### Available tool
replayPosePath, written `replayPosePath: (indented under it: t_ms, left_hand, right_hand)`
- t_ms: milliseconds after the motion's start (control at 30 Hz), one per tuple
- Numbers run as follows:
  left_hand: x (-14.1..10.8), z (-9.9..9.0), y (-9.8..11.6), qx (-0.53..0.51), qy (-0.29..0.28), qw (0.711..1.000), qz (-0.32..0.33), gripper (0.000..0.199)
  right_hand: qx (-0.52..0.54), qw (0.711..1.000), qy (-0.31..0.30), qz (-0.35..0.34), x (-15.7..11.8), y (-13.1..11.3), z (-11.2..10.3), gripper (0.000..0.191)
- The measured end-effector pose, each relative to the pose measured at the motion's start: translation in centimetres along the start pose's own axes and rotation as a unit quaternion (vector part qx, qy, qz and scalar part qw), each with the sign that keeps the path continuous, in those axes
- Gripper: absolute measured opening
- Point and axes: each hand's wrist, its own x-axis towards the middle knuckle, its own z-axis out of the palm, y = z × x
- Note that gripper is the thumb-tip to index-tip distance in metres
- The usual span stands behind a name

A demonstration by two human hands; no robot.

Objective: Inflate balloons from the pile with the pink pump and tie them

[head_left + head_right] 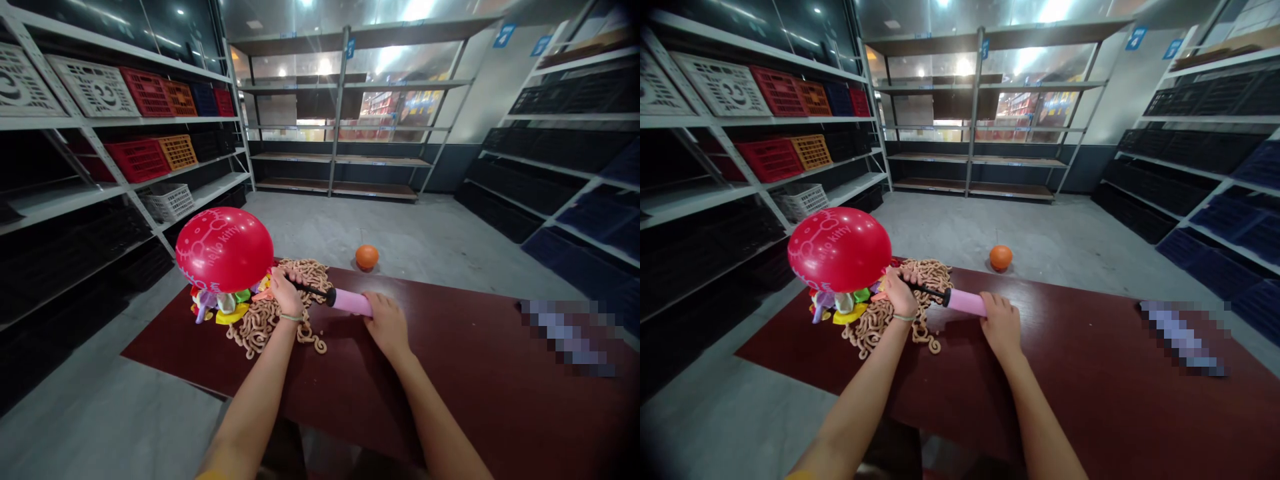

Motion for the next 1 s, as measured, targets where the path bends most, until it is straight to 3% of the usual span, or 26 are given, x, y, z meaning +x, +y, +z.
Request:
replayPosePath:
  t_ms: [100, 167, 300, 400, 500, 767, 1000]
  left_hand:
    - [0.4, 0.1, 0.8, -0.005, 0.009, 1.0, 0.009, 0.034]
    - [0.6, 0.2, 1.1, -0.007, 0.017, 1.0, 0.011, 0.032]
    - [0.1, 0.3, 0.7, 0.003, 0.016, 1.0, 0.01, 0.034]
    - [-0.8, 0.4, -0.1, 0.027, -0.013, 1.0, -0.003, 0.037]
    - [-1.3, 1.0, -0.1, 0.045, -0.038, 0.998, -0.01, 0.038]
    - [-0.6, 2.7, 4.0, 0.076, -0.073, 0.994, 0.003, 0.04]
    - [-0.1, 3.1, 7.7, 0.107, -0.034, 0.993, 0.022, 0.033]
  right_hand:
    - [-0.015, 1.0, 0.008, 0.02, 0.1, 1.9, -0.1, 0.039]
    - [-0.014, 1.0, 0.008, 0.016, 0.2, 2.0, 0.2, 0.038]
    - [-0.021, 1.0, 0.015, 0.009, -0.2, -1.0, 1.1, 0.041]
    - [-0.024, 0.999, 0.038, 0.006, -0.7, -3.6, 1.7, 0.062]
    - [0.011, 0.998, 0.05, -0.038, -1.1, -4.8, 1.8, 0.076]
    - [0.091, 0.981, 0.047, -0.163, -0.9, -4.7, 2.1, 0.066]
    - [0.131, 0.974, 0.034, -0.182, 0.0, -7.6, -1.1, 0.063]
